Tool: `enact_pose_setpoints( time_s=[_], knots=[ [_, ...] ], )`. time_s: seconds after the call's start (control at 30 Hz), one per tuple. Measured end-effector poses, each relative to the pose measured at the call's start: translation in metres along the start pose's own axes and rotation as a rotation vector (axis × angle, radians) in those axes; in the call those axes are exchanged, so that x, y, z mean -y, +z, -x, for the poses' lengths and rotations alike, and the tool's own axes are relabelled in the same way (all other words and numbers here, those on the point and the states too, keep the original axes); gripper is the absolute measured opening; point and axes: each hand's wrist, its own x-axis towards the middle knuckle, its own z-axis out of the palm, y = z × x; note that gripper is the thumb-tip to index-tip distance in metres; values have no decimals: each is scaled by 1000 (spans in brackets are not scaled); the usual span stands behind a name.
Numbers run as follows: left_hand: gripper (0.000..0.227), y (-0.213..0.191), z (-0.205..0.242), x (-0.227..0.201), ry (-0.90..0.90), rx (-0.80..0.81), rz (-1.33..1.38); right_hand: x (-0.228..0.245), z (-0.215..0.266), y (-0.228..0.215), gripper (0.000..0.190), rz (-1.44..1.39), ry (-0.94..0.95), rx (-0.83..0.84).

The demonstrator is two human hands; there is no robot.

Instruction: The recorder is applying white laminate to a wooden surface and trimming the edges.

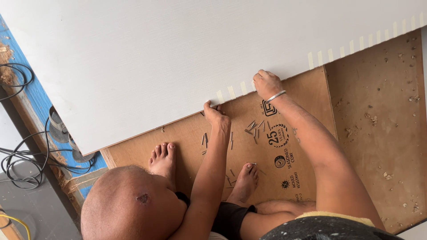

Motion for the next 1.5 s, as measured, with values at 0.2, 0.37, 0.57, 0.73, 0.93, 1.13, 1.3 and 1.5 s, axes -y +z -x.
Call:
enact_pose_setpoints(
  time_s=[0.2,0.37,0.57,0.73,0.93,1.13,1.3,1.5],
  knots=[
    [24,-4,-6,1,-10,-8,-4,7,-10,1,14,168,121,312],
    [21,-2,-6,3,-30,-4,69,-8,20,-1,14,225,66,427],
    [19,-5,-8,3,-10,1,69,-9,69,-16,13,110,-135,282],
    [22,-5,-11,7,16,32,47,-5,49,-5,32,80,-95,31],
    [22,-4,3,1,14,11,-10,9,22,-7,20,162,-43,131],
    [21,-5,4,2,14,20,19,4,46,-21,12,43,-51,58],
    [22,-1,6,-2,-6,-3,37,8,63,-29,13,105,-131,156],
    [26,-7,-18,1,-63,23,56,13,76,-13,17,178,-253,66]
  ],
)
